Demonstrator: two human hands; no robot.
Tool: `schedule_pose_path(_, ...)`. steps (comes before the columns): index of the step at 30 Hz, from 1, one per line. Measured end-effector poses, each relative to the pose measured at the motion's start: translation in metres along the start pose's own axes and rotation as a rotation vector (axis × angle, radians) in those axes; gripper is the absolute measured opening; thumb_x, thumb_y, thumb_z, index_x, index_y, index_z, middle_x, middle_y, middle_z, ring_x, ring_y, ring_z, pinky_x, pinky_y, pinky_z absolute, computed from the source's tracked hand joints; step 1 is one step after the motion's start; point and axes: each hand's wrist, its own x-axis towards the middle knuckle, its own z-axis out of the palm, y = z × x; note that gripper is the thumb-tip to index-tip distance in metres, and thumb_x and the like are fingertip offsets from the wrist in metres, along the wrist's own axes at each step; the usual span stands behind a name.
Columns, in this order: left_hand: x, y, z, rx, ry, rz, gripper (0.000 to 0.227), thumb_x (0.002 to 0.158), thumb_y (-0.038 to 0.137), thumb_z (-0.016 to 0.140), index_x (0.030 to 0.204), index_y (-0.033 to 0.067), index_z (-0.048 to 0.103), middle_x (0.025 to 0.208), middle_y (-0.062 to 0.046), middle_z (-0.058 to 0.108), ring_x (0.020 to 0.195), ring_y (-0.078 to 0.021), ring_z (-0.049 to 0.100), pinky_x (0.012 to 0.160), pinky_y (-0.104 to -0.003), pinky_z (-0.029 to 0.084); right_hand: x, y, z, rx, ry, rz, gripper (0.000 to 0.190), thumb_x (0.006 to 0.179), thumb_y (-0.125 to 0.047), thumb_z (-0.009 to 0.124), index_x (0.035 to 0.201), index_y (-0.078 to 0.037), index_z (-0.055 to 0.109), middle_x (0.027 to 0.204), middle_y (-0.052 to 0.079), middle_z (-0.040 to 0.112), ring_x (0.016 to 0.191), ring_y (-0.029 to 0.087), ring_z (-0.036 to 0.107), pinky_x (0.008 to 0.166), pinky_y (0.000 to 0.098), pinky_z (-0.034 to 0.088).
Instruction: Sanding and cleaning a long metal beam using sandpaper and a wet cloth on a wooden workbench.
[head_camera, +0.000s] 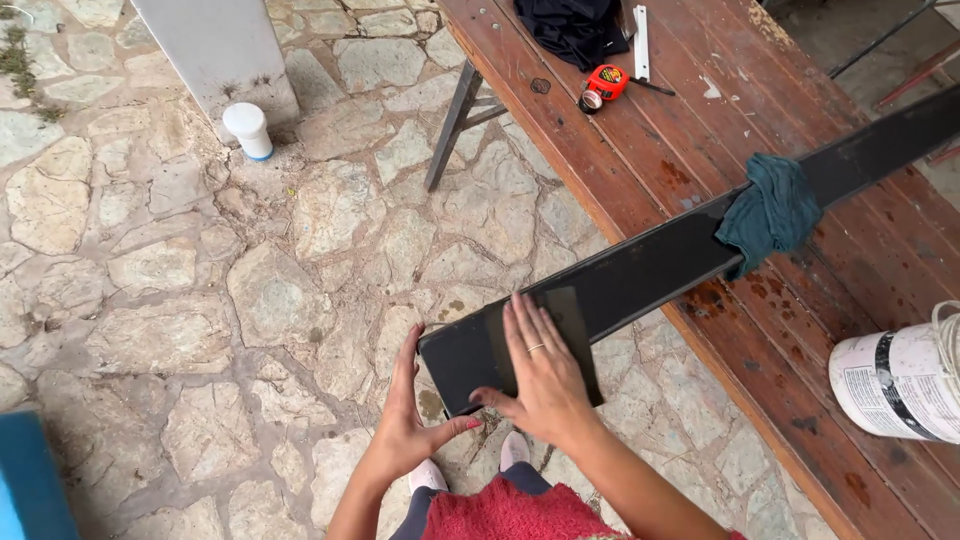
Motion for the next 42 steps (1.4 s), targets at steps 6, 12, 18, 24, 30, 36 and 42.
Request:
schedule_pose_path(6,0.007,-0.002,-0.001,0.001,0.020,0.013,0.127,0.070,0.031,0.093,0.161,0.0116,0.006,0.170,-0.015,0.015,0.158,-0.0303,0.015,0.125,-0.047,0.016,0.001,0.017,-0.001,-0.025,-0.013,-0.044,0.116,0.089,-0.086,0.013,0.162,0.004,0.013,0.170,0.023,0.016,0.157,0.032,0.019,0.128,0.0425,0.013)
schedule_pose_path(12,0.007,-0.003,-0.003,0.001,0.025,0.035,0.125,0.071,0.033,0.091,0.161,0.0104,0.008,0.169,-0.016,0.017,0.157,-0.0318,0.017,0.125,-0.048,0.015,-0.007,0.007,-0.004,0.037,-0.062,-0.081,0.110,0.093,-0.082,0.010,0.161,0.004,0.014,0.170,0.023,0.012,0.158,0.034,0.016,0.128,0.0433,0.012)
schedule_pose_path(18,0.003,-0.008,0.000,-0.002,0.021,0.023,0.124,0.071,0.027,0.092,0.161,0.0100,0.009,0.169,-0.015,0.017,0.157,-0.0299,0.016,0.125,-0.046,0.015,0.008,-0.009,-0.007,0.093,0.027,-0.060,0.105,0.096,-0.077,0.025,0.160,0.006,0.019,0.168,0.026,0.020,0.157,0.036,0.022,0.128,0.0453,0.017)
schedule_pose_path(24,0.005,-0.005,0.000,0.022,0.024,0.020,0.126,0.069,0.032,0.094,0.161,0.0123,0.009,0.169,-0.016,0.020,0.156,-0.0329,0.020,0.123,-0.051,0.018,0.023,0.005,0.004,0.009,-0.052,0.001,0.108,0.094,-0.081,0.009,0.162,0.003,0.005,0.171,0.022,0.006,0.159,0.031,0.011,0.129,0.0405,0.008)
schedule_pose_path(30,0.003,-0.003,-0.002,0.034,0.028,0.026,0.128,0.067,0.036,0.094,0.161,0.0131,0.010,0.168,-0.014,0.022,0.156,-0.0330,0.022,0.122,-0.052,0.022,0.002,-0.003,-0.003,0.034,0.015,-0.170,0.104,0.096,-0.078,0.021,0.161,0.004,0.019,0.168,0.023,0.023,0.156,0.034,0.024,0.128,0.0446,0.017)
schedule_pose_path(36,0.007,-0.014,-0.018,0.049,-0.079,0.044,0.155,0.049,0.047,0.097,0.160,0.0101,-0.005,0.171,-0.017,0.003,0.158,-0.0342,0.009,0.125,-0.049,0.014,0.006,-0.027,0.005,-0.374,0.011,-0.246,0.126,0.081,-0.095,0.001,0.162,0.002,0.002,0.172,0.018,0.003,0.160,0.026,0.007,0.132,0.0379,0.004)
schedule_pose_path(42,-0.003,-0.011,-0.016,0.221,-0.156,-0.032,0.155,0.051,0.028,0.104,0.161,0.0105,-0.004,0.171,-0.015,0.004,0.157,-0.0346,0.009,0.125,-0.047,0.014,0.011,-0.032,0.004,-0.362,0.007,-0.203,0.123,0.083,-0.090,-0.001,0.163,0.004,0.002,0.172,0.022,0.002,0.159,0.029,0.008,0.131,0.0398,0.005)
